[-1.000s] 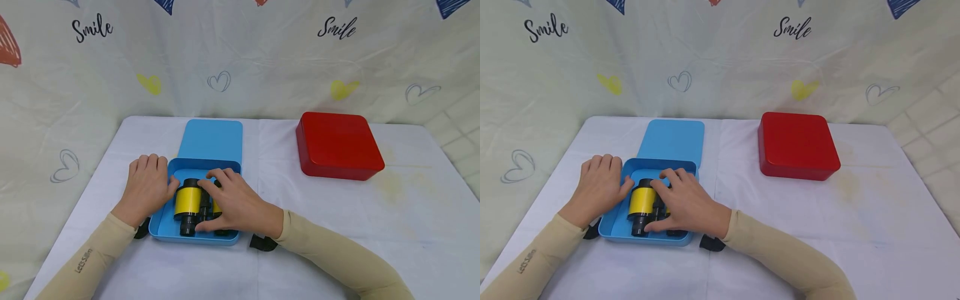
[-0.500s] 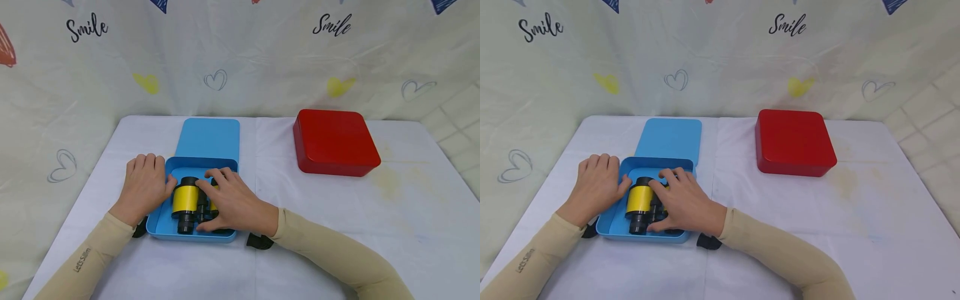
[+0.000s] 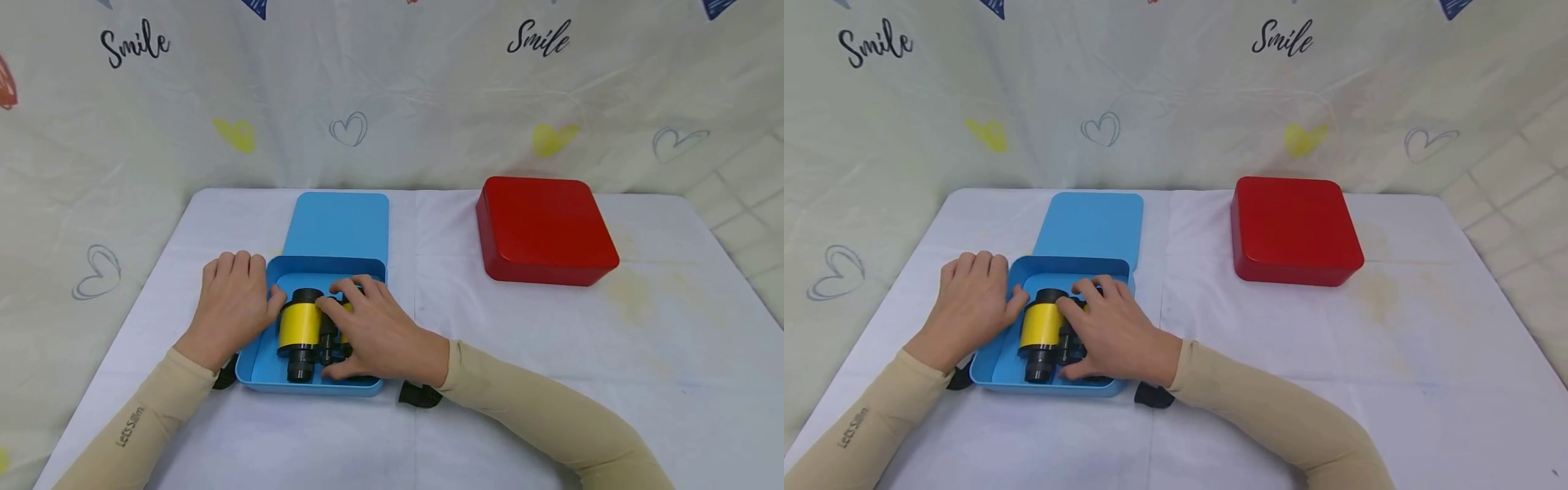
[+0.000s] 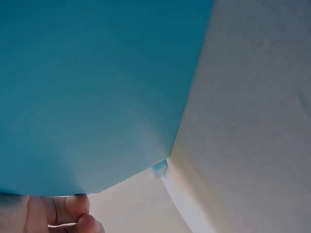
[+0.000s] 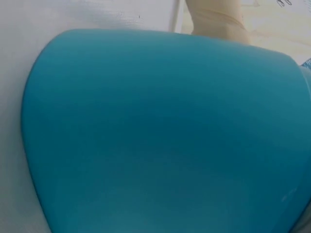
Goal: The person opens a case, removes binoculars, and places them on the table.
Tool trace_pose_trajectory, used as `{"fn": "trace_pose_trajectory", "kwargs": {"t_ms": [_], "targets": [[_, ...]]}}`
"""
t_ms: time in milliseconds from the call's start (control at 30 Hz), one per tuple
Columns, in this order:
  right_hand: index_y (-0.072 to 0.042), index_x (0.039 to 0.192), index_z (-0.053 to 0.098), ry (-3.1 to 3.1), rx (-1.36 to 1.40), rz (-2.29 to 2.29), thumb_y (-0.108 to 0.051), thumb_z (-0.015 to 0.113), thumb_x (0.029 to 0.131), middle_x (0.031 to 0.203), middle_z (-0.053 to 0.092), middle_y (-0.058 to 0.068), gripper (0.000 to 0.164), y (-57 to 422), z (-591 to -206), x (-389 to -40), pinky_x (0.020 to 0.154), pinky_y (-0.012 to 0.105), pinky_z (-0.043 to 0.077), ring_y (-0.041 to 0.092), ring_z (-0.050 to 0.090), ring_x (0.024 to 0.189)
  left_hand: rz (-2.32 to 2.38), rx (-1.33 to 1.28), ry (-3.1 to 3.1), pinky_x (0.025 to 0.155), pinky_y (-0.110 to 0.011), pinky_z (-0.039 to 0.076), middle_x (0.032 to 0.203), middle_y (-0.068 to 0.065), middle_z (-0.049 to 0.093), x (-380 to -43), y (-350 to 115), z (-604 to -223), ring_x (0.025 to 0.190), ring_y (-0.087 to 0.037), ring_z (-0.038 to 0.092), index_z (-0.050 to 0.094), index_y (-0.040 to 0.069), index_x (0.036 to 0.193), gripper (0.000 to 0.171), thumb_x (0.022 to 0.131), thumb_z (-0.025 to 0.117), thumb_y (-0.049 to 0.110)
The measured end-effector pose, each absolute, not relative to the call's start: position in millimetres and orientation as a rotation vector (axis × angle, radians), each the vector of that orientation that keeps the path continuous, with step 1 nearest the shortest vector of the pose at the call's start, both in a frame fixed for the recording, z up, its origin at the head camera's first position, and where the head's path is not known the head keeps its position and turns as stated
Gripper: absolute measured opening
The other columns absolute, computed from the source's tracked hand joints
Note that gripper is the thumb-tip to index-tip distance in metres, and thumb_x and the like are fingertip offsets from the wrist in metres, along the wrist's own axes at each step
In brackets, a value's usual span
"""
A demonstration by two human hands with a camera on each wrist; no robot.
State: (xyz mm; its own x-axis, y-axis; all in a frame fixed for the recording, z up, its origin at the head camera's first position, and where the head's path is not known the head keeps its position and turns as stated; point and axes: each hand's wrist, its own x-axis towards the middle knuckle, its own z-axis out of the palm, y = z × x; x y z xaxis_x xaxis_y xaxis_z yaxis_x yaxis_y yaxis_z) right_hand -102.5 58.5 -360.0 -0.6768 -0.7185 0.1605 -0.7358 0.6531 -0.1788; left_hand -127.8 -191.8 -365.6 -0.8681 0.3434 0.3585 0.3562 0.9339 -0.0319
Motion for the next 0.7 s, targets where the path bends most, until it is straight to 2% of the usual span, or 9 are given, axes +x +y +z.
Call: {"fn": "trace_pose_trajectory", "kwargs": {"t_ms": [267,467,700], "targets": [[-0.015,0.146,0.053,-2.775,1.209,0.314,-0.083,0.074,0.070,0.137,0.057,0.008,0.104,57.0,-360.7,-103.5,0.107,0.047,0.049,0.031,0.053,0.127,-0.051,-0.505,-2.725,0.074,-0.046,0.034,0.079,-0.018,0.045,-126.3,-192.7,-365.6,0.084,-0.036,0.044,0.051,-0.005,0.089,0.027,0.090,0.061,0.020],[-0.009,0.146,0.054,-2.773,1.191,0.288,-0.081,0.074,0.072,0.137,0.058,0.010,0.105,57.6,-362.0,-104.0,0.110,0.048,0.050,0.032,0.056,0.126,-0.059,-0.510,-2.715,0.074,-0.046,0.034,0.078,-0.018,0.045,-126.8,-192.4,-366.2,0.084,-0.036,0.044,0.050,-0.004,0.087,0.025,0.090,0.059,0.019],[-0.014,0.144,0.054,-2.784,1.171,0.306,-0.078,0.076,0.072,0.135,0.057,0.010,0.099,58.1,-362.6,-103.8,0.105,0.047,0.051,0.031,0.054,0.123,-0.060,-0.524,-2.689,0.072,-0.045,0.033,0.077,-0.018,0.044,-127.8,-192.2,-367.2,0.082,-0.036,0.044,0.050,-0.004,0.086,0.024,0.089,0.059,0.018]]}}
